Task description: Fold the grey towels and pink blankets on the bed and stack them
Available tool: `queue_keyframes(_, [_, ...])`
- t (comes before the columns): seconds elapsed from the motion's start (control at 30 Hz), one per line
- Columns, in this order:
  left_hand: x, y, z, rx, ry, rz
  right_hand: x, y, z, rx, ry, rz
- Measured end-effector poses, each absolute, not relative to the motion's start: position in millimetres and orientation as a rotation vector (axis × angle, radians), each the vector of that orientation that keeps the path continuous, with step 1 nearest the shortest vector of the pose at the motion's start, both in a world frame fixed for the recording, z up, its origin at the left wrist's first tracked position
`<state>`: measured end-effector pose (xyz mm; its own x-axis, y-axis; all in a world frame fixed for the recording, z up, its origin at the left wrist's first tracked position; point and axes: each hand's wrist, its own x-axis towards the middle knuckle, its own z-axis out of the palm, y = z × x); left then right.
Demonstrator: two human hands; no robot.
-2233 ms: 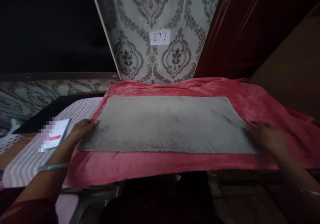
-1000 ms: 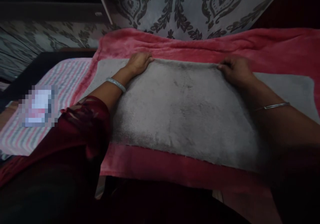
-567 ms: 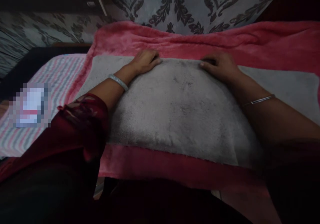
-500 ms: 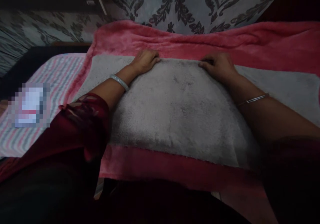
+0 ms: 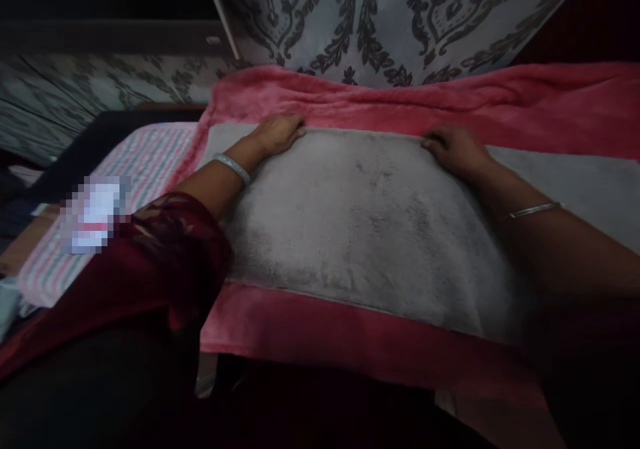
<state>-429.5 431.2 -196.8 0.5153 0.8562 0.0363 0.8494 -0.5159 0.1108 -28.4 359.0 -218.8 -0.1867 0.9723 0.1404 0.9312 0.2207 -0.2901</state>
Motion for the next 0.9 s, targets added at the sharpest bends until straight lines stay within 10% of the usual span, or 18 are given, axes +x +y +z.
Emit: queue_keyframes(0.9, [-561,409,-179,2.018,2.167,0.450,-3,322,-220,-2.153,-1.952,0.075])
